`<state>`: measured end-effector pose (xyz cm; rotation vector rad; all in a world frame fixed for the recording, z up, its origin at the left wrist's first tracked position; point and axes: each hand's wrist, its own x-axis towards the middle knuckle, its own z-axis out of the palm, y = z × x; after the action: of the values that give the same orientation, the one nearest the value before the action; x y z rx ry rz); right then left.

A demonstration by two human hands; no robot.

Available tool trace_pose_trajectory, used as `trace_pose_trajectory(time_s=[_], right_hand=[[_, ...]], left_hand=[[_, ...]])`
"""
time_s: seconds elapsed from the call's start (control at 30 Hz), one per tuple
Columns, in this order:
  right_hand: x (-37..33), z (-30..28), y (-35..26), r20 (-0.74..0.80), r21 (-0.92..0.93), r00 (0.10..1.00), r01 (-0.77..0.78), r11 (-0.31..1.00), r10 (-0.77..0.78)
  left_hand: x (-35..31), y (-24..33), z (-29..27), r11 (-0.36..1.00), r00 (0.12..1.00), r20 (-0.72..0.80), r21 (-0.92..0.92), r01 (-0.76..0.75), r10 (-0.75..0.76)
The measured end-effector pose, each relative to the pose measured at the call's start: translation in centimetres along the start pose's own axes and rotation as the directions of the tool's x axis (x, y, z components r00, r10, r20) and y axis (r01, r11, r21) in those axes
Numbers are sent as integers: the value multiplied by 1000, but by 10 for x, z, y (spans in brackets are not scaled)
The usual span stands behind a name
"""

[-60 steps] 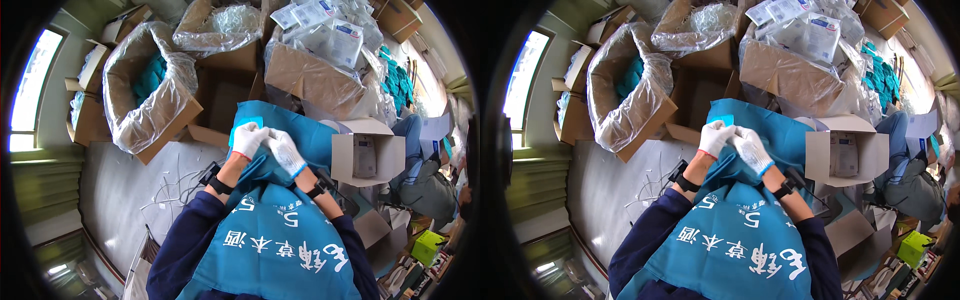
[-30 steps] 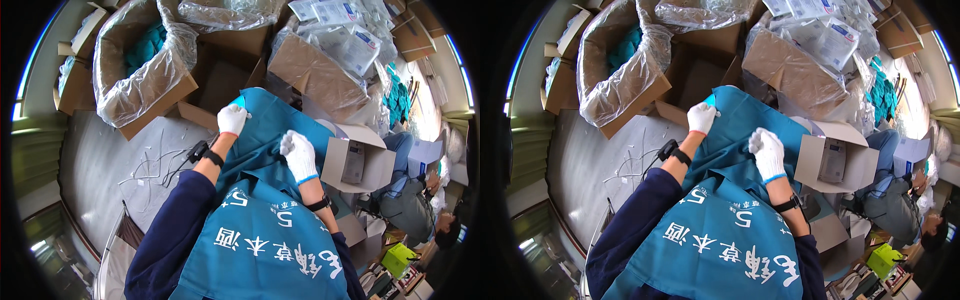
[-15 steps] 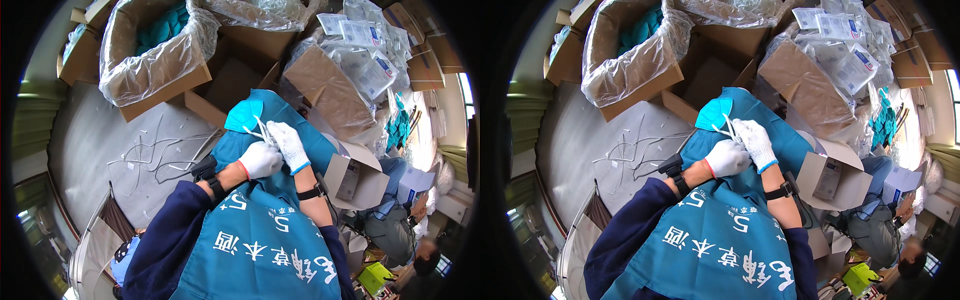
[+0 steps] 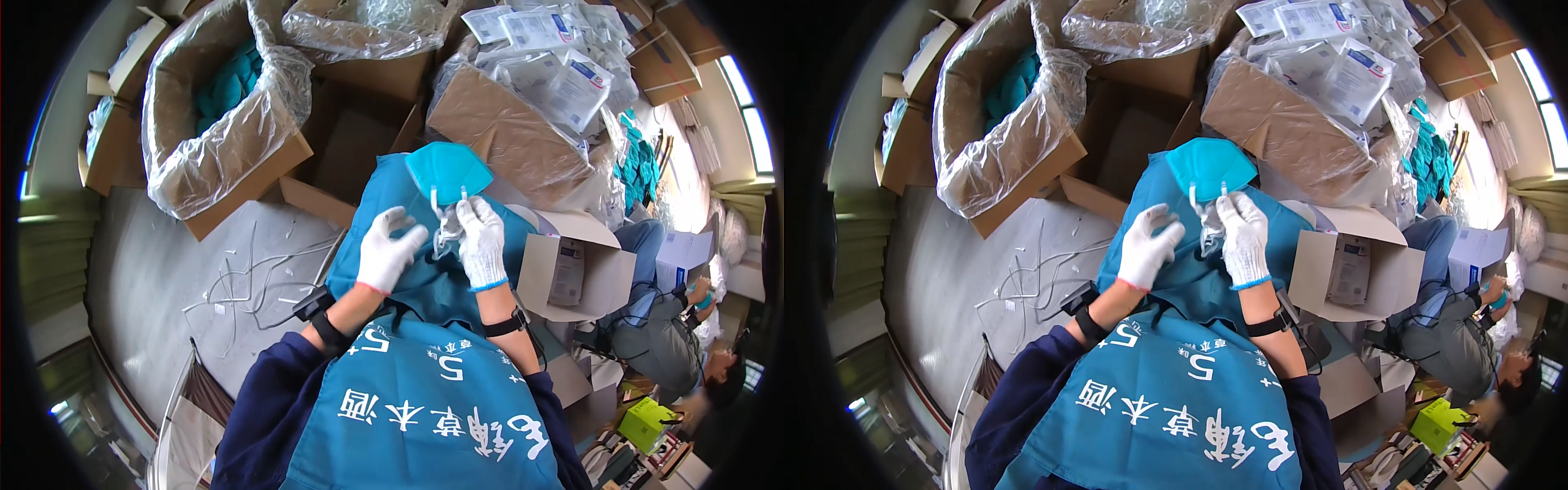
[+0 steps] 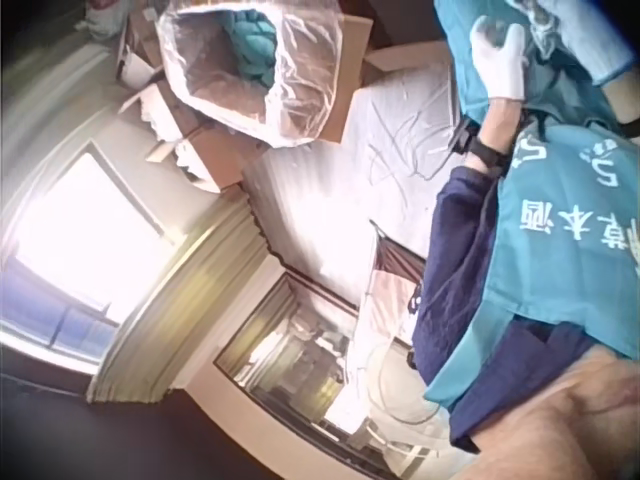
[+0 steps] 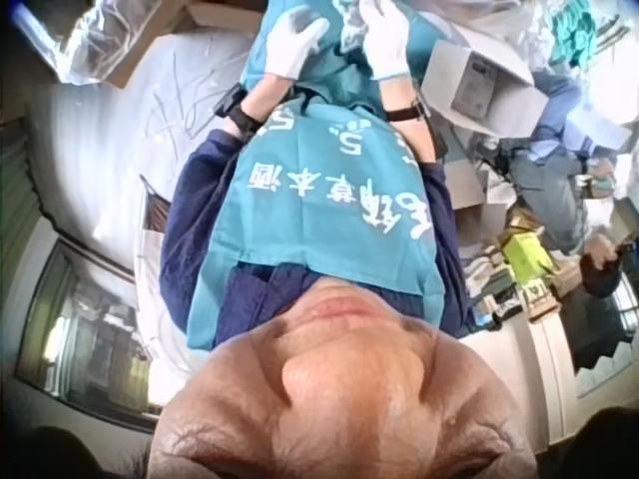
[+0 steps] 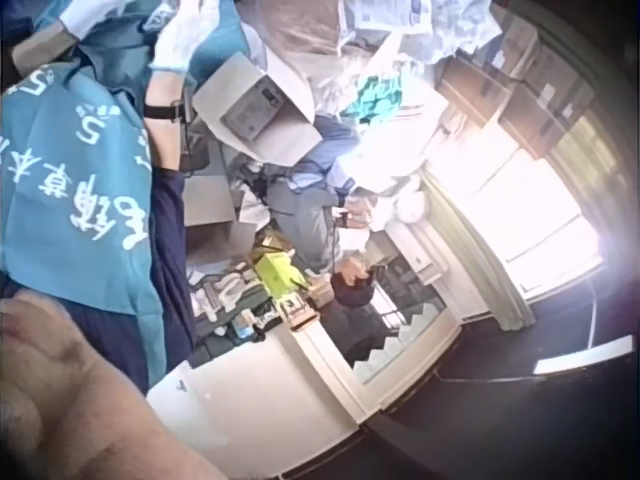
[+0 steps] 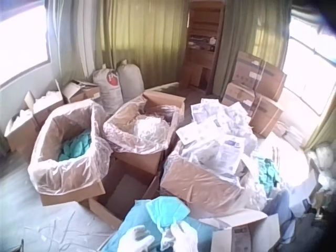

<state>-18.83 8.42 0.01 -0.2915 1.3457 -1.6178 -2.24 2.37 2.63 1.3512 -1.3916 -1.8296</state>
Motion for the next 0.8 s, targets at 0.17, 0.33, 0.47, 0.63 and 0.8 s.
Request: trace_pose_trajectory(time_s=[0.17,0.33,0.47,0.63,0.8], right_hand=[[-31,16,-15,120,-252,979,-133,959,167],[-45,-11,-7,125,-389,991,1,921,52],[-45,-7,-19,14,-315,996,84,946,-83],[-39,-16,-20,187,626,949,-313,714,253],[-37,-7,-47,422,804,871,-487,340,251]], left_hand=[[40,-13,6,983,998,59,-185,8,3],[52,-10,20,960,993,-87,-263,-98,78],[41,-8,35,750,978,54,-633,189,-201],[58,-21,20,598,856,472,-630,495,-211],[41,0,46,943,991,59,-305,133,-121]])
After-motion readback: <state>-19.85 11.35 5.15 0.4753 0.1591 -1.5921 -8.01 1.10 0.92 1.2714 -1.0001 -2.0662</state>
